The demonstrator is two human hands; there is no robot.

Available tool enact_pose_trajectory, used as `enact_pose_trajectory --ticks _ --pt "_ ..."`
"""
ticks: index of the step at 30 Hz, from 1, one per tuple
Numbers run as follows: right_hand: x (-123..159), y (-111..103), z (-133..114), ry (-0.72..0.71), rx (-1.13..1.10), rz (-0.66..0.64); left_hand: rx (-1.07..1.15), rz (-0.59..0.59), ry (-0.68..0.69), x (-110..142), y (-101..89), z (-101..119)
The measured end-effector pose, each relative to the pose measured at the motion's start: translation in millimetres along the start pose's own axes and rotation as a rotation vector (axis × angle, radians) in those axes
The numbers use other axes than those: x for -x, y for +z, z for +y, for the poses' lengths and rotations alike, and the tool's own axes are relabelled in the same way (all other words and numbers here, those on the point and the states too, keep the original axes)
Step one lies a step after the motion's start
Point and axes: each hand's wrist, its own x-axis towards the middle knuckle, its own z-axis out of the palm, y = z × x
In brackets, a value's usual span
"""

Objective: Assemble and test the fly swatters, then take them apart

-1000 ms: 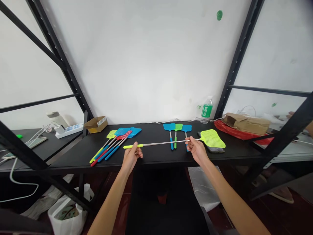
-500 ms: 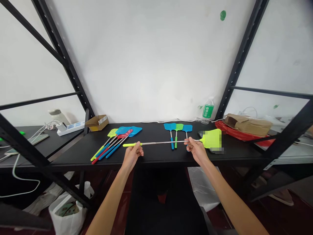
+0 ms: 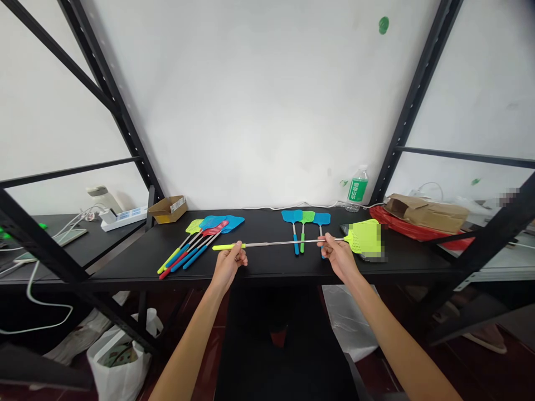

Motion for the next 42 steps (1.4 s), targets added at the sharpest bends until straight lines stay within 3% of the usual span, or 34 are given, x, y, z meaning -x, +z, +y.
enact_pose_trajectory --ticks 23,42 --pt "1.2 2.0 -1.9 0.022 -0.026 0.011 0.008 0.011 -0.017 0.9 1.7 1.7" --pt "-3.6 -1.1 3.8 0.042 -0.106 0.100 0.092 0.248 0.071 -1.9 4.7 -4.9"
